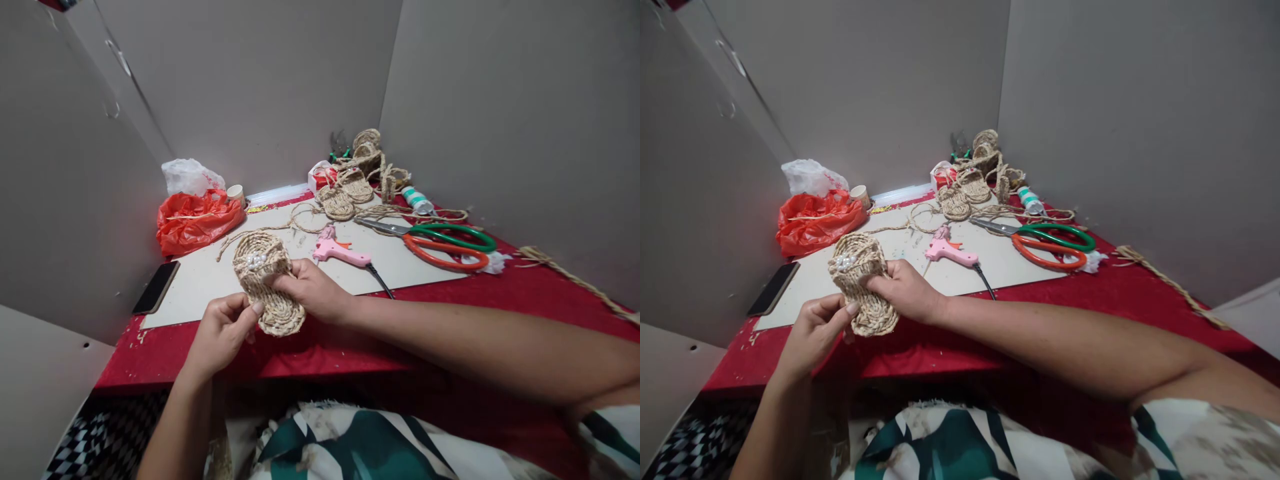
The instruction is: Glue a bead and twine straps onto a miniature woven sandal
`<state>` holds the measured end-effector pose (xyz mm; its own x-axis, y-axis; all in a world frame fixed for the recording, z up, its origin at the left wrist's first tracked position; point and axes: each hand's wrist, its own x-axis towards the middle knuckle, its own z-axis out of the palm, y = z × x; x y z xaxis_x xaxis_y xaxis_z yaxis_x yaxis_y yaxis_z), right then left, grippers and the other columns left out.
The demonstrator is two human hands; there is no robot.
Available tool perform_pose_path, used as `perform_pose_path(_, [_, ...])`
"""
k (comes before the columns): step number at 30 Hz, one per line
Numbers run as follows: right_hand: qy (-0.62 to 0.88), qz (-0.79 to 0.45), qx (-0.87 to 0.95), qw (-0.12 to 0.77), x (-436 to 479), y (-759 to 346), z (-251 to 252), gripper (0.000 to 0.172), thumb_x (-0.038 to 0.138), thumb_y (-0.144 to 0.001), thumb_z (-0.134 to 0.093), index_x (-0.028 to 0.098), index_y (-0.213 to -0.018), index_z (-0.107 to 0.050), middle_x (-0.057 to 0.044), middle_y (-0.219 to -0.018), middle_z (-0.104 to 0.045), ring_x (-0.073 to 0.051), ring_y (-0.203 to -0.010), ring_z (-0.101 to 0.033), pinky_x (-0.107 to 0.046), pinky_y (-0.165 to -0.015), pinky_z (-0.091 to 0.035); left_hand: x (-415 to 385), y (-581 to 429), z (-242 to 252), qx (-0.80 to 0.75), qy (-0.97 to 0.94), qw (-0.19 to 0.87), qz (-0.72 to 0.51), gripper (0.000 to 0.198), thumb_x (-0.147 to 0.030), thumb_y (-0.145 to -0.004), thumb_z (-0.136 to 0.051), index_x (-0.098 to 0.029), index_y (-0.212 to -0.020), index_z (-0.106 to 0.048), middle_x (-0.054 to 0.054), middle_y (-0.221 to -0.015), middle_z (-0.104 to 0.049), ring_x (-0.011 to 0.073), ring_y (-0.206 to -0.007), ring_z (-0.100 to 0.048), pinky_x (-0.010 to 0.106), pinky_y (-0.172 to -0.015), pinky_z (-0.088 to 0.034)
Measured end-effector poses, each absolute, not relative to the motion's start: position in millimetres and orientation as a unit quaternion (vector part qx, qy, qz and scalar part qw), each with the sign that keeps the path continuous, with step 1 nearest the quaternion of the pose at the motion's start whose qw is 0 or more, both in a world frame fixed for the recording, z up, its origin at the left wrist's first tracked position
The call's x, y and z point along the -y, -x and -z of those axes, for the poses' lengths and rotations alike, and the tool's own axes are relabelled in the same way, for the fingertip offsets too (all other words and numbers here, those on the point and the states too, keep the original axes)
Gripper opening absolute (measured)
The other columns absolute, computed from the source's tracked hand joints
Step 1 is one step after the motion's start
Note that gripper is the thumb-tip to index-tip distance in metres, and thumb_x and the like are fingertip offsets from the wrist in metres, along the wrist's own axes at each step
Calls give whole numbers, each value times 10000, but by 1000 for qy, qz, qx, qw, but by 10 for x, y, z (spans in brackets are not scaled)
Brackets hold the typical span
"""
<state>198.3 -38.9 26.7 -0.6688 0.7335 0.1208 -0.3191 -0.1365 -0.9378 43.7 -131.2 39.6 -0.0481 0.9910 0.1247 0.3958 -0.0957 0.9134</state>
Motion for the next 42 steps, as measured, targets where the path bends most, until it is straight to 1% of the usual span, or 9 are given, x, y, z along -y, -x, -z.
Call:
perform_pose_path(8, [201,-739,522,376,338,-1954,-277,241,327,-612,-763,146,-649,-609,32,-547,-581,-119,-553,-539,-238,-561,-441,1230,-446,-270,-564,-567,366,-476,394,-462,-838,-607,-160,-593,-542,-18,-453,-515,92,-417,-473,212,-471,-377])
perform_pose_path(14, [180,-770,478,382,303,-1932,-318,299,376,-573,-797,140,-668,-640,21,-550,-625,-122,-511,-564,-260,-584,-486,1139,-361,-189,-494,-484,450,-565,454,-582,-832,-545,-149,-702,-593,6,-535,-576,110,-450,-549,221,-486,-457])
perform_pose_path(19, [187,-740,494,415,290,-1947,-346,311,379,-582,-806,138,-717,-662,29,-583,-639,-135,-597,-603,-244,-622,-499,1053,-497,-242,-434,-369,568,-594,418,-520,-810,-607,-158,-1018,-628,61,-824,-718,196,-765,-697,315,-731,-561])
perform_pose_path(23, [196,-738,516,387,330,-1987,-429,315,401,-612,-795,147,-673,-619,40,-508,-592,-102,-489,-546,-200,-480,-447,1006,-651,-281,-359,-310,652,-591,418,-436,-832,-604,-199,-1177,-588,63,-1012,-727,266,-956,-687,447,-886,-532])
perform_pose_path(27, [195,-747,542,333,328,-2025,-474,373,473,-647,-764,163,-629,-557,62,-385,-507,-54,-282,-373,-177,-279,-265,961,-657,-332,-296,-315,715,-550,430,-465,-800,-631,-176,-1118,-632,105,-1019,-726,325,-903,-699,494,-785,-563])
perform_pose_path(30, [193,-724,581,317,292,-2047,-490,390,502,-662,-744,157,-643,-562,51,-376,-521,-63,-255,-384,-177,-254,-266,915,-619,-404,-271,-348,733,-518,446,-454,-782,-648,-153,-1111,-645,131,-964,-731,349,-885,-700,464,-710,-579])
perform_pose_path(36, [106,-705,614,339,207,-2096,-559,323,446,-747,-677,158,-836,-562,28,-534,-627,-105,-348,-541,-192,-347,-354,757,-602,-589,-278,-398,704,-519,452,-464,-789,-619,-119,-1081,-643,150,-921,-726,340,-850,-702,417,-629,-586])
perform_pose_path(39, [78,-695,581,416,118,-2103,-556,296,413,-785,-637,176,-949,-573,49,-630,-628,-83,-429,-555,-214,-470,-424,666,-560,-696,-275,-412,696,-520,484,-497,-811,-573,-103,-1087,-626,168,-916,-716,312,-776,-706,372,-556,-576])
perform_pose_path(42, [134,-669,515,519,13,-2090,-528,315,391,-761,-665,190,-989,-580,21,-788,-673,-101,-653,-623,-249,-662,-484,591,-485,-799,-274,-411,697,-520,547,-544,-842,-496,-67,-1084,-613,183,-883,-704,276,-708,-699,348,-543,-570])
